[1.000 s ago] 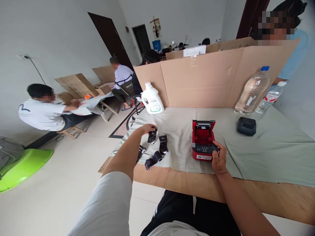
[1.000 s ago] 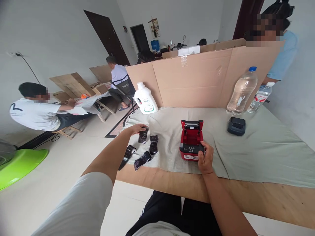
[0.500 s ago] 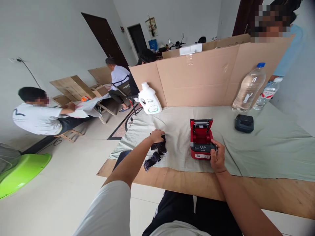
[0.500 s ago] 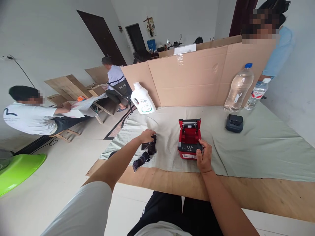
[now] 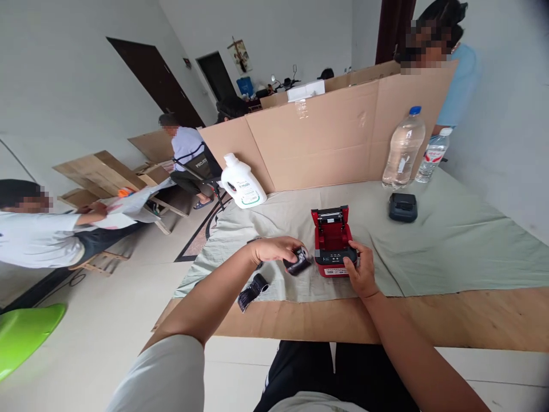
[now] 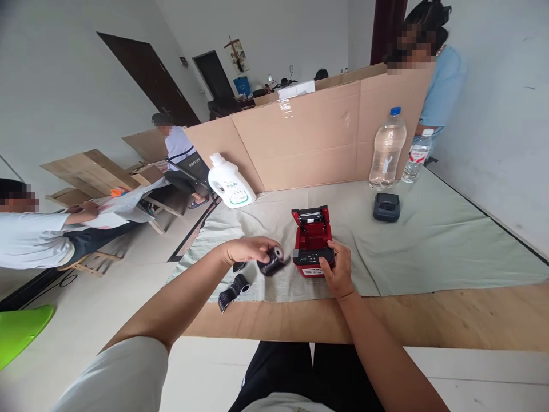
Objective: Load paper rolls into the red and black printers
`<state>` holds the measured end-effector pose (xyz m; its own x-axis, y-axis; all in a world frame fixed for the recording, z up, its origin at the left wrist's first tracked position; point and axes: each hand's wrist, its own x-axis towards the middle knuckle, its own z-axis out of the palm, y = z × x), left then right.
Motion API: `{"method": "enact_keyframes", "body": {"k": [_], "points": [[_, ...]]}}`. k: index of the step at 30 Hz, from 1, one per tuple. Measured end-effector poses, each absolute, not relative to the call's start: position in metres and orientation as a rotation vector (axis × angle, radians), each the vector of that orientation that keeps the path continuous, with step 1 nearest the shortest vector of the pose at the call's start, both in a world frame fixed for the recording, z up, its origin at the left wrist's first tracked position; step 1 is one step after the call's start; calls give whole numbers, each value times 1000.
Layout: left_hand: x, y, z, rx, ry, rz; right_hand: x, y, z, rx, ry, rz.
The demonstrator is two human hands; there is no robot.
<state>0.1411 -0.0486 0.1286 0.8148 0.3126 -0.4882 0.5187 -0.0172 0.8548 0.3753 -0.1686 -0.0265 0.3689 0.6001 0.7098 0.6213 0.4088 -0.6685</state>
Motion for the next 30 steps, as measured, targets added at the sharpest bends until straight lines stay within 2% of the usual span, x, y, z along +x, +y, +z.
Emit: {"method": "enact_keyframes", "body": {"k": [4,9,16,20,26,30], "points": [[196,-73,141,1799,415,-206,372,-170,-22,-1244,-1329,-137],[249,-51,107,2370,842,8,371,-172,-19,-1205,-1387,-278],[283,-43,84,2689,1126,-306,370,-176,-15,-1233,-1440,-269],[290,-50,82,2747,1182,-350,369,-176,-14,-1225,-1450,-257],[285,-44,74,2707,1188,-220,369,-176,-16,-1263,-1465,-271],[263,-45,79,2640,866,111,368,-178,-19,-1257,-1501,-320]]}}
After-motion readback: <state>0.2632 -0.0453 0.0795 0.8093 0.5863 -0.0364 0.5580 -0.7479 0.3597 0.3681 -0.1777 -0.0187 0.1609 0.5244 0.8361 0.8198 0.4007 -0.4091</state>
